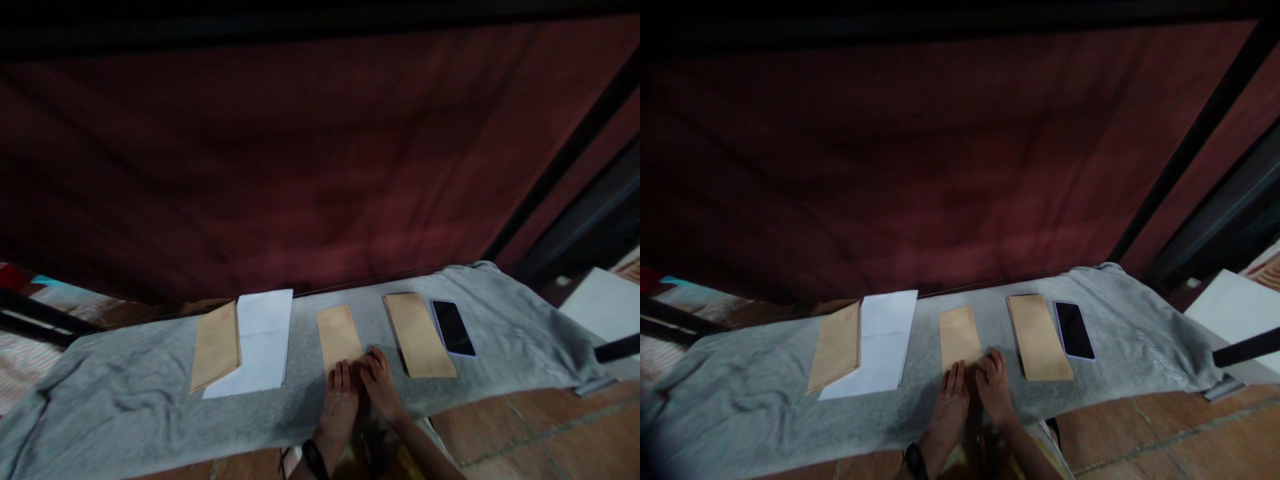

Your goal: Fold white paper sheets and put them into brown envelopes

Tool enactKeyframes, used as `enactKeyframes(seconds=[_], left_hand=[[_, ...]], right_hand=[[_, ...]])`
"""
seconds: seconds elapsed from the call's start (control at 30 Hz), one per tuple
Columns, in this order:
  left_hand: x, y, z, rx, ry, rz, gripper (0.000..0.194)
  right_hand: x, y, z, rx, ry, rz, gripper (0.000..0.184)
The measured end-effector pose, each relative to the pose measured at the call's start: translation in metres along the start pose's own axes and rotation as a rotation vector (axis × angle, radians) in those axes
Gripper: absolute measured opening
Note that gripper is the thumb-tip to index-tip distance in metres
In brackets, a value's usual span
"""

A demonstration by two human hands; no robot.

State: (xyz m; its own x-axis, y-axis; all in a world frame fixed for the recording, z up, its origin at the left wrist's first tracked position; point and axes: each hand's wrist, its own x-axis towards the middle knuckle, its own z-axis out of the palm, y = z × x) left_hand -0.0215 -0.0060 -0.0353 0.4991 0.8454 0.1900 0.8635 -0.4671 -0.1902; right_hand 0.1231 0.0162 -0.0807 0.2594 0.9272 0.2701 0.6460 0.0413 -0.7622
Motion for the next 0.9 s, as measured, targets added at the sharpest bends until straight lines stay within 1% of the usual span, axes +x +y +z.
enactKeyframes(seconds=[0.07,0.13,0.23,0.3,0.37,0.43,0.47,0.5,0.53,0.6,0.67,0.7,0.77,0.83,0.9], left_hand=[[0.004,0.007,-0.001,-0.004,-0.008,0.009,0.052],[0.01,0.015,-0.004,-0.03,-0.016,-0.023,0.054],[0.018,0.021,-0.015,-0.069,-0.041,-0.072,0.056],[0.023,0.02,-0.028,-0.093,-0.077,-0.082,0.051],[0.026,0.014,-0.045,-0.133,-0.104,-0.099,0.046],[0.029,0.003,-0.065,-0.217,-0.082,-0.149,0.044],[0.03,-0.005,-0.076,-0.283,-0.045,-0.197,0.045],[0.031,-0.013,-0.088,-0.374,0.008,-0.266,0.045],[0.032,-0.023,-0.099,-0.496,0.076,-0.334,0.04],[0.034,-0.04,-0.118,-0.807,0.213,-0.483,0.029],[0.034,-0.051,-0.13,-1.157,0.308,-0.672,0.029],[0.033,-0.053,-0.133,-1.331,0.351,-0.767,0.03],[0.03,-0.049,-0.13,-1.648,0.429,-0.944,0.033],[0.024,-0.035,-0.119,-1.881,0.48,-1.099,0.036],[0.017,-0.018,-0.102,-2.006,0.457,-1.209,0.037]], right_hand=[[0.0,0.004,0.002,-0.007,0.021,-0.021,0.032],[-0.001,0.007,0.004,-0.034,0.011,-0.04,0.032],[0.0,0.009,0.002,-0.054,-0.027,-0.045,0.034],[0.003,0.008,-0.004,-0.003,-0.039,-0.036,0.037],[0.007,0.008,-0.013,0.088,-0.055,-0.007,0.041],[0.011,0.006,-0.025,0.177,-0.082,0.058,0.045],[0.014,0.005,-0.031,0.215,-0.092,0.099,0.047],[0.016,0.003,-0.037,0.25,-0.096,0.14,0.049],[0.017,0.001,-0.042,0.284,-0.099,0.176,0.051],[0.019,-0.007,-0.05,0.364,-0.108,0.25,0.052],[0.02,-0.019,-0.057,0.473,-0.166,0.341,0.054],[0.019,-0.026,-0.06,0.539,-0.219,0.393,0.055],[0.018,-0.041,-0.065,0.689,-0.33,0.486,0.06],[0.015,-0.058,-0.071,0.837,-0.4,0.526,0.063],[0.012,-0.073,-0.074,0.92,-0.448,0.505,0.063]])
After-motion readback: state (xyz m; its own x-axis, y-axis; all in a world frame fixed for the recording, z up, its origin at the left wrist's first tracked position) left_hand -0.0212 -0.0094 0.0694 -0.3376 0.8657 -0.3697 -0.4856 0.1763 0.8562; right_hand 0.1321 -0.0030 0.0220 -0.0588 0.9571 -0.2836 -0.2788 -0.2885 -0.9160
